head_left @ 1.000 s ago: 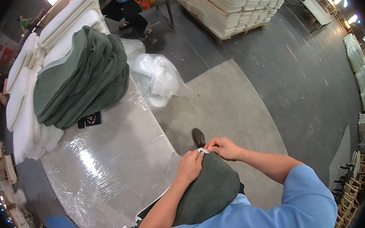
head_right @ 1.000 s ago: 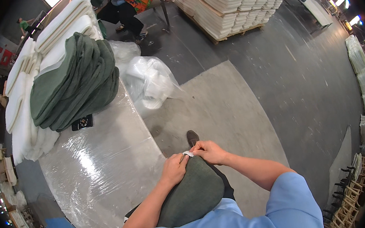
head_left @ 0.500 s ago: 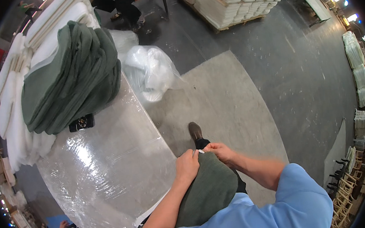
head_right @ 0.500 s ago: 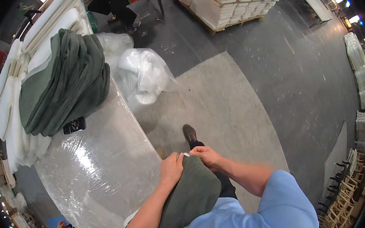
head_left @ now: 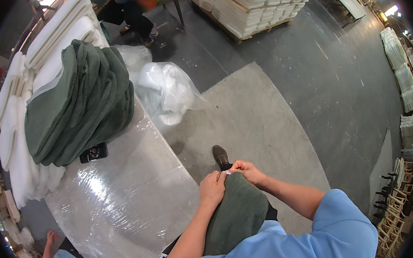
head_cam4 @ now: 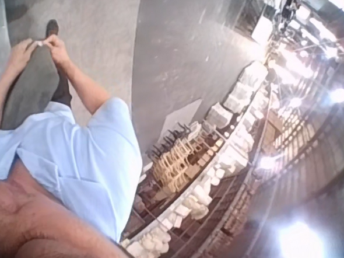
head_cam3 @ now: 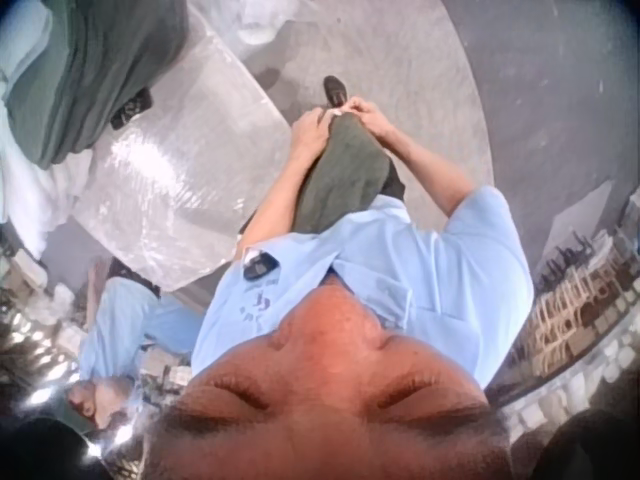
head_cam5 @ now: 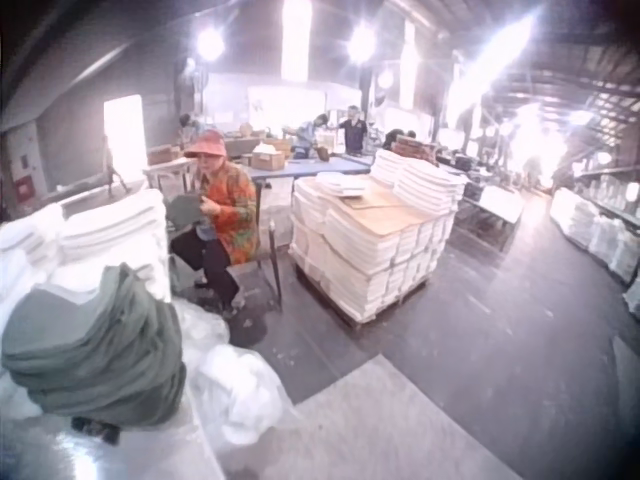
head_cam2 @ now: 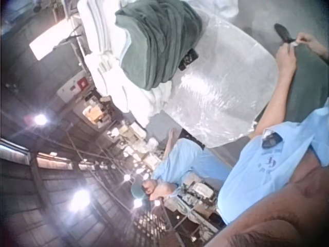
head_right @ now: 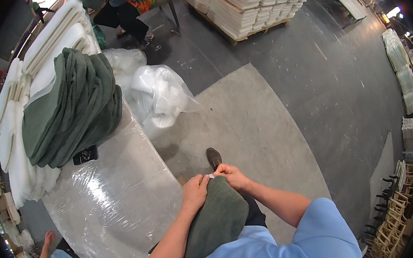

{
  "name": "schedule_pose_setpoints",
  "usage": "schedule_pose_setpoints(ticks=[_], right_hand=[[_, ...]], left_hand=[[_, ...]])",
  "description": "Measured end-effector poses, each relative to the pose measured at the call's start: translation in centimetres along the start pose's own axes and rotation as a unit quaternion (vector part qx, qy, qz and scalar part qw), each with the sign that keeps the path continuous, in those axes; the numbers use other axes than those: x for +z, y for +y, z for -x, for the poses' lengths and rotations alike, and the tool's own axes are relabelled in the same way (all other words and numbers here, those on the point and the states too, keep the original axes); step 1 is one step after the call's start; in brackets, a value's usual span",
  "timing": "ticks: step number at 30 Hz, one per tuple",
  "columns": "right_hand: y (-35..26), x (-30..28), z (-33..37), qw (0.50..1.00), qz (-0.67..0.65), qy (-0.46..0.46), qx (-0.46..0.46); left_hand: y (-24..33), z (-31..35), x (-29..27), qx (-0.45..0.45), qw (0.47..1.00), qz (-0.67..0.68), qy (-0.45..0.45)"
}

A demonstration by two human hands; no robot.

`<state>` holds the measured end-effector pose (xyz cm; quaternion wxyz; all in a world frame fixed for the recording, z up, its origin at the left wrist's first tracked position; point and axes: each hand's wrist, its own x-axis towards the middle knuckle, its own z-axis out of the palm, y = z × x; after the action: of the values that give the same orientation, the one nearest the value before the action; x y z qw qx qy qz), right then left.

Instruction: The person inserts white foam pads into green fabric covers one by one, aligns the edges, and places the finished cushions on a nearby stack. The process is repeated continuously throughout the clip.

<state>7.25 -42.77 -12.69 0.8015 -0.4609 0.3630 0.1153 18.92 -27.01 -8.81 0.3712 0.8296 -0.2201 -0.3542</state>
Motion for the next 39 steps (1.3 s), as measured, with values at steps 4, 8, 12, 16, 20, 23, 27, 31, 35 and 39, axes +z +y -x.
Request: schedule_pose_setpoints(ticks=[4,8,12,16,20,23,27,31,35,39], right_hand=[[-0.5,0.0,-1.5,0.996,-0.024,-0.011,0.080],[0.4,-0.1,-2.7,0.984,-0.074,-0.033,0.156],[1.4,-0.4,-2.9,0.973,-0.122,-0.071,0.185],[-0.8,0.9,-1.2,0.959,-0.215,-0.041,0.180],[-3.2,1.1,0.2,0.950,-0.258,-0.081,0.157],[-3.9,0.8,-0.7,0.979,-0.165,-0.038,0.117],[-1.6,0.7,-1.9,0.982,-0.130,0.000,0.134],[-0.2,-0.5,-3.2,0.979,-0.119,-0.013,0.164],[1.3,-1.7,-4.6,0.959,-0.161,-0.070,0.222],[1.3,-1.0,-5.0,0.944,-0.184,-0.083,0.262]], left_hand=[[-0.2,-0.9,0.2,-0.065,0.998,0.001,-0.006],[-0.5,-1.3,0.7,-0.084,0.996,-0.028,0.000],[-1.4,-1.3,1.2,-0.020,0.998,-0.055,0.034],[-0.2,-1.7,0.2,0.002,0.996,-0.081,0.043],[2.5,-2.1,-2.0,-0.014,0.995,-0.095,-0.026],[3.6,-3.0,-3.4,-0.072,0.987,-0.106,-0.100],[0.4,-2.3,-1.8,-0.091,0.986,-0.056,-0.125],[0.5,-2.3,-0.8,-0.122,0.984,-0.077,-0.107],[0.4,-2.2,0.0,-0.124,0.984,-0.095,-0.087],[-0.5,-3.0,0.5,-0.127,0.981,-0.126,-0.075]])
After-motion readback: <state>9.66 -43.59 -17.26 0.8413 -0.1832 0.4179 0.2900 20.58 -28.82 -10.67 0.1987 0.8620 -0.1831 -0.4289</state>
